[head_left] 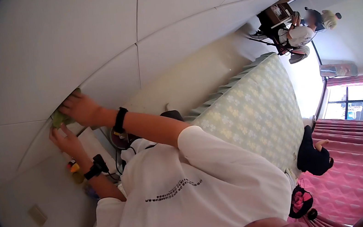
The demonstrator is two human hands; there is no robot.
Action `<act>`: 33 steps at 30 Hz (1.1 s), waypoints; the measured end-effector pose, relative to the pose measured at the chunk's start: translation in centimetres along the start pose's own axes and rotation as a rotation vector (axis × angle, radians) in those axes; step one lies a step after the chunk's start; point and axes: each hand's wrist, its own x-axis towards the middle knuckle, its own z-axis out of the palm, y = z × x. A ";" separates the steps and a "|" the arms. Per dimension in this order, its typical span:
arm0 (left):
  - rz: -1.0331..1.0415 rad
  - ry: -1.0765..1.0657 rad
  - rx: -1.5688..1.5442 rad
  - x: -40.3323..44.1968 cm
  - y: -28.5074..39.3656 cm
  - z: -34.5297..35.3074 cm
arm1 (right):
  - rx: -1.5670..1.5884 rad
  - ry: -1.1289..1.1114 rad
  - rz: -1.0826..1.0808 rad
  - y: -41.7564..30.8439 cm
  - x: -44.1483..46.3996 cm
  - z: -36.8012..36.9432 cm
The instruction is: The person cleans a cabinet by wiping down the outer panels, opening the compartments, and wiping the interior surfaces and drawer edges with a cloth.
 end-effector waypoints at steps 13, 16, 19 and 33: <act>0.206 -0.422 -0.412 -1.6 11.7 4.9 | -0.446 0.067 0.360 10.9 -8.2 -12.5; 0.228 -0.310 -0.319 -1.2 11.3 3.1 | -0.392 0.122 0.444 10.9 -9.1 -12.7; 0.214 -0.136 -0.162 0.4 7.1 3.6 | -0.484 0.130 0.528 10.3 -7.7 -11.8; 0.153 -0.261 0.267 2.2 -2.2 1.5 | -0.189 0.025 0.262 7.9 -7.7 -9.6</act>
